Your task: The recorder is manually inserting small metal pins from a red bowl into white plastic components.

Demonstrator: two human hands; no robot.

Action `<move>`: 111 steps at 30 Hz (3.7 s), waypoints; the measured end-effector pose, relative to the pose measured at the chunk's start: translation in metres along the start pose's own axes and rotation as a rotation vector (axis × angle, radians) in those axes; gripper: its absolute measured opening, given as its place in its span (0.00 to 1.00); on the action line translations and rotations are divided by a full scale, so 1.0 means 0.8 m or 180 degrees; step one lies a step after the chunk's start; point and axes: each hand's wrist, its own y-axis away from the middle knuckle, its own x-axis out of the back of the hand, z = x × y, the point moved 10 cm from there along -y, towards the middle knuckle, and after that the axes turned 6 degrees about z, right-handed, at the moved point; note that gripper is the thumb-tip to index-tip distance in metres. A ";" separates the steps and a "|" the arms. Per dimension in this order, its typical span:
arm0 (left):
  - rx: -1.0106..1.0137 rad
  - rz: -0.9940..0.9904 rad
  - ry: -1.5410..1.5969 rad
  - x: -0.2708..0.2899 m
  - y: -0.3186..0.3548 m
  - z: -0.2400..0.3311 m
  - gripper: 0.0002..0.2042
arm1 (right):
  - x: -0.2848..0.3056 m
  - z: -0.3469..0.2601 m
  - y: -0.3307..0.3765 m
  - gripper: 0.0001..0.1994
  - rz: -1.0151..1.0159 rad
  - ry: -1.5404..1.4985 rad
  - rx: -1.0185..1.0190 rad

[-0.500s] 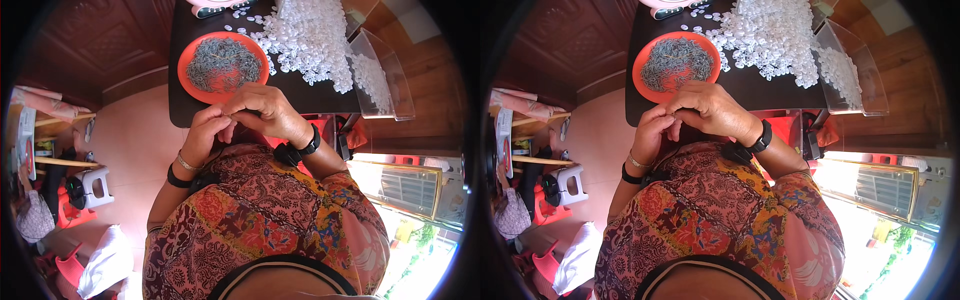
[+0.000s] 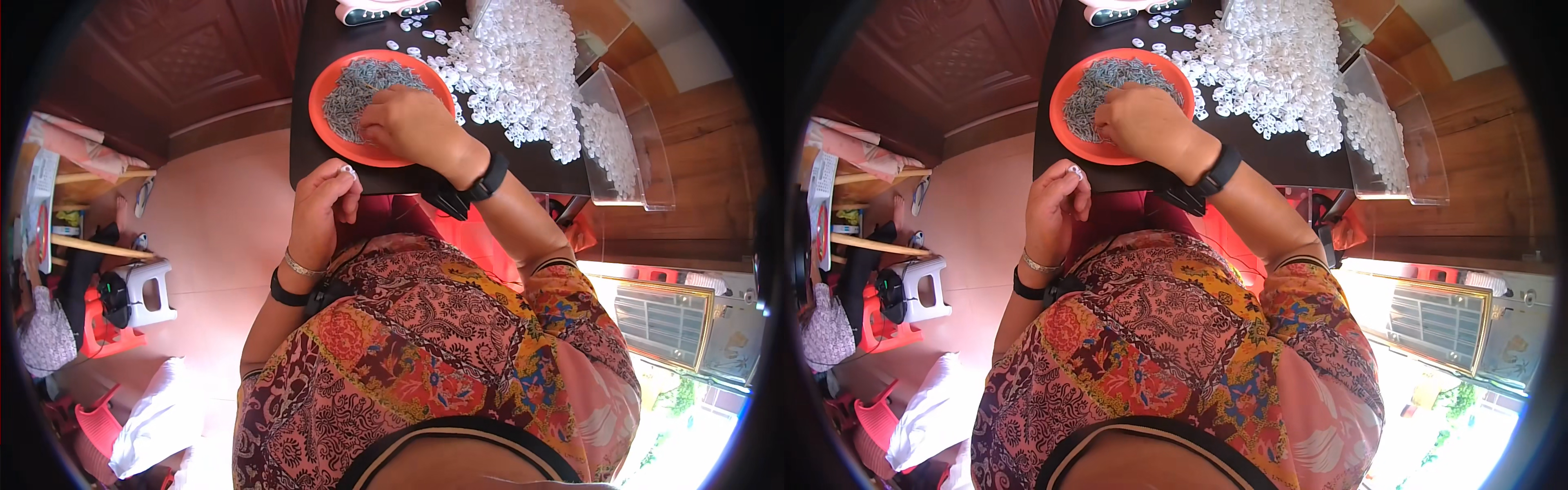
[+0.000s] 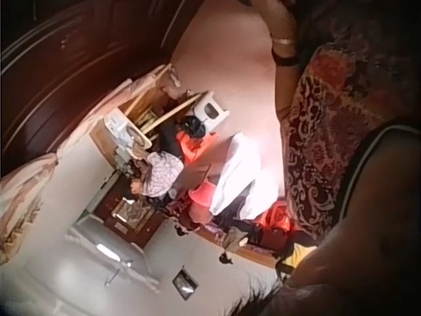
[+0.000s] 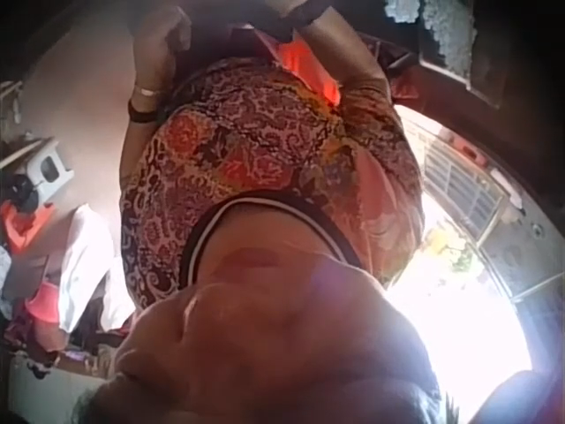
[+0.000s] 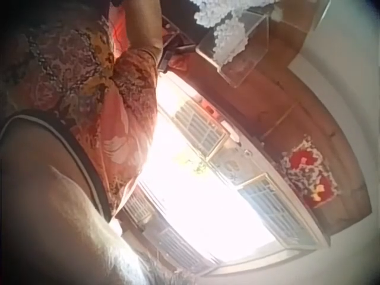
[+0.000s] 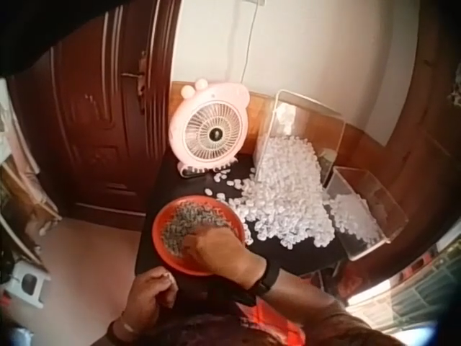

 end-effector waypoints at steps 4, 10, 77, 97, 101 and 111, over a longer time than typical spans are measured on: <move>-0.0054 0.0154 0.0032 0.007 0.001 0.003 0.12 | -0.015 -0.003 -0.005 0.06 -0.0112 0.0489 0.0082; -0.0032 0.0207 0.0062 0.011 0.002 0.001 0.12 | -0.010 0.009 0.005 0.06 -0.0031 0.0618 -0.0034; -0.0922 0.0247 -0.0902 -0.029 -0.012 0.068 0.10 | 0.001 0.068 0.040 0.09 0.0240 -0.3113 -0.1813; -0.1094 0.0095 -0.0659 -0.042 -0.032 0.079 0.11 | 0.003 0.032 0.035 0.08 0.0356 -0.4034 -0.1791; -0.1403 0.0026 -0.0934 -0.047 -0.041 0.083 0.10 | -0.001 0.047 0.037 0.07 0.0667 -0.3949 -0.1998; -0.0650 -0.0110 0.0023 -0.043 -0.079 0.065 0.10 | 0.057 0.032 0.025 0.04 0.1218 -0.1732 -0.1066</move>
